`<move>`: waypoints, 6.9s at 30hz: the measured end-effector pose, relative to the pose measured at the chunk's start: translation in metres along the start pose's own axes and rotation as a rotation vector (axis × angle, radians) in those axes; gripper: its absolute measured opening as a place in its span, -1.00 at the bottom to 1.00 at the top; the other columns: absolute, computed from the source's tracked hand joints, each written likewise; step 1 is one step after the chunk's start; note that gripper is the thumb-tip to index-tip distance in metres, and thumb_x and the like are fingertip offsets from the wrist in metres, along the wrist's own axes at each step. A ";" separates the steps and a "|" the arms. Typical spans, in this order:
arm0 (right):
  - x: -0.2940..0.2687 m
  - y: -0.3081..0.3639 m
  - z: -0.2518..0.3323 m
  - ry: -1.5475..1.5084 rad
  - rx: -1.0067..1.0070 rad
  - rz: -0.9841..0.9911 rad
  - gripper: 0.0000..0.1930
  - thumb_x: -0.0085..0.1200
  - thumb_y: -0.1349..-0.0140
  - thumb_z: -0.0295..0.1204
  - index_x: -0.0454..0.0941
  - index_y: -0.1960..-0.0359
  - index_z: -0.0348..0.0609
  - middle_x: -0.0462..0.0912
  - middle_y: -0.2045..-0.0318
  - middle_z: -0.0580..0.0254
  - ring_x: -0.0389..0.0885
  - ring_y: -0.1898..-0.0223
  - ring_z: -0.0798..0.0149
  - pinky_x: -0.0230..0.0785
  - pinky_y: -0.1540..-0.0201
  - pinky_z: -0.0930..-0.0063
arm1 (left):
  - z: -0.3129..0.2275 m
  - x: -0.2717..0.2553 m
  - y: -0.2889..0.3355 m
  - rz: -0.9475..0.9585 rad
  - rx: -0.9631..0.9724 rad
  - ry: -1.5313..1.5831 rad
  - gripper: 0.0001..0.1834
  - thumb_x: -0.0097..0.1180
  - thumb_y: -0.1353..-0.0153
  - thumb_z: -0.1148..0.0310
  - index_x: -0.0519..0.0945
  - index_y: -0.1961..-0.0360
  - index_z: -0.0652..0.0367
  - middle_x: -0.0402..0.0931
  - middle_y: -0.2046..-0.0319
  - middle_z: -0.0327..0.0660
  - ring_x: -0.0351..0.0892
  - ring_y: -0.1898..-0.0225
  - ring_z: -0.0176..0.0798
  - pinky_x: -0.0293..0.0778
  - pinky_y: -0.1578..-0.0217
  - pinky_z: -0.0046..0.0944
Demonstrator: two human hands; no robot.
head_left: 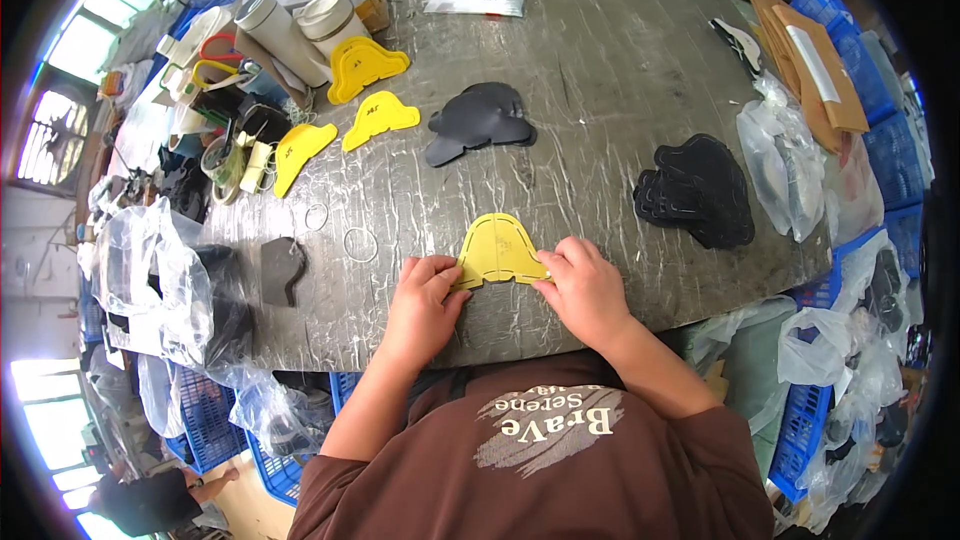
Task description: Tracing shoe component patterns onto black material using a yellow template and a marking pen.
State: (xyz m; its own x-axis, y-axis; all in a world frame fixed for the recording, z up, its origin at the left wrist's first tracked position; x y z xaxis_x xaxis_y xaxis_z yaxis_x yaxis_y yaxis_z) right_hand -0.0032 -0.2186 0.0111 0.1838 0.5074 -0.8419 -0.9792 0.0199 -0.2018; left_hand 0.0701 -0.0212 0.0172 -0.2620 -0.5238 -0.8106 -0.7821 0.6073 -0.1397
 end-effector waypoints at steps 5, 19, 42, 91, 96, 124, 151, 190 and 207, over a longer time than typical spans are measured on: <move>0.002 0.000 0.000 -0.004 -0.003 0.007 -0.64 0.36 0.03 -0.40 0.61 0.16 -0.18 0.48 0.28 0.24 0.53 0.18 0.14 0.48 0.19 0.28 | -0.001 0.005 0.006 -0.091 0.037 -0.002 -0.69 0.35 0.03 0.54 0.66 0.19 0.29 0.58 0.13 -0.09 0.50 0.13 0.03 0.49 0.09 -0.10; 0.002 0.001 0.000 -0.036 0.001 -0.026 -0.68 0.37 0.05 -0.41 0.61 0.21 -0.14 0.48 0.28 0.25 0.54 0.19 0.14 0.49 0.21 0.27 | -0.002 0.005 0.009 -0.131 0.075 0.011 -0.72 0.30 0.01 0.57 0.66 0.19 0.31 0.56 0.14 -0.12 0.47 0.17 0.00 0.49 0.12 -0.12; -0.001 0.000 0.001 -0.068 0.022 -0.043 -0.69 0.35 0.04 -0.44 0.61 0.21 -0.17 0.49 0.29 0.23 0.55 0.21 0.11 0.48 0.22 0.24 | -0.057 0.035 0.018 0.233 0.167 -0.429 -0.25 0.29 -0.05 -0.03 0.45 -0.26 0.03 0.26 -0.25 -0.01 0.31 -0.10 0.25 0.37 -0.11 0.14; 0.030 -0.091 0.019 -0.729 0.059 0.179 -0.88 0.16 -0.22 -0.53 0.47 0.37 -0.31 0.64 0.49 0.01 0.68 0.44 0.15 0.48 0.37 0.35 | -0.058 0.048 0.017 0.365 0.233 -0.544 -0.03 0.16 -0.01 -0.29 0.38 -0.31 0.20 0.30 -0.22 0.17 0.40 -0.08 0.47 0.46 -0.09 0.17; 0.030 -0.094 0.015 -0.738 0.073 0.149 -0.89 0.14 -0.22 -0.55 0.46 0.38 -0.32 0.63 0.50 0.02 0.67 0.45 0.16 0.48 0.37 0.36 | -0.058 0.048 0.017 0.374 0.234 -0.547 -0.04 0.15 -0.03 -0.29 0.38 -0.31 0.19 0.31 -0.22 0.15 0.39 -0.08 0.47 0.45 -0.09 0.18; 0.026 -0.099 0.000 -0.727 0.091 -0.021 -0.88 0.16 -0.21 -0.57 0.44 0.36 -0.29 0.63 0.51 0.04 0.67 0.46 0.14 0.49 0.36 0.35 | -0.059 0.046 0.016 0.376 0.212 -0.537 -0.04 0.20 0.01 -0.28 0.40 -0.29 0.18 0.30 -0.22 0.15 0.38 -0.11 0.44 0.49 -0.08 0.14; 0.014 -0.086 -0.013 -0.597 0.069 -0.156 -0.88 0.14 -0.22 -0.58 0.42 0.34 -0.28 0.61 0.49 -0.02 0.64 0.45 -0.02 0.44 0.39 0.27 | -0.058 0.046 0.016 0.358 0.244 -0.530 -0.05 0.15 -0.03 -0.28 0.41 -0.28 0.23 0.32 -0.20 0.19 0.38 -0.09 0.45 0.49 -0.06 0.16; -0.011 -0.005 -0.018 -0.574 0.105 -0.238 -0.89 0.14 -0.24 -0.60 0.43 0.32 -0.27 0.65 0.39 0.07 0.68 0.39 0.14 0.51 0.32 0.38 | -0.059 0.045 0.014 0.375 0.227 -0.546 -0.05 0.17 -0.01 -0.28 0.40 -0.29 0.20 0.33 -0.21 0.15 0.36 -0.10 0.43 0.48 -0.07 0.14; -0.024 0.019 -0.008 -0.452 0.088 -0.249 -0.87 0.14 -0.20 -0.64 0.40 0.36 -0.25 0.63 0.39 0.04 0.65 0.39 0.03 0.49 0.33 0.30 | -0.061 0.043 0.015 0.370 0.238 -0.555 -0.07 0.14 -0.04 -0.28 0.41 -0.28 0.22 0.33 -0.21 0.14 0.37 -0.09 0.39 0.46 -0.08 0.13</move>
State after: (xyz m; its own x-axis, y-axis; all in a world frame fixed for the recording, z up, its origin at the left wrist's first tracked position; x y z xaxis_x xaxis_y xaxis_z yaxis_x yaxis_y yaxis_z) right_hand -0.0257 -0.2371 0.0236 0.3755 0.7987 -0.4702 -0.9178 0.2497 -0.3087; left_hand 0.0131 -0.0709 0.0147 -0.1100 0.0852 -0.9903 -0.5358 0.8341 0.1313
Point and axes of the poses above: each hand's wrist, its own y-axis away from the middle knuckle, its own x-axis out of the palm, z = x × y, the point moved 5 cm from there along -y, towards the middle knuckle
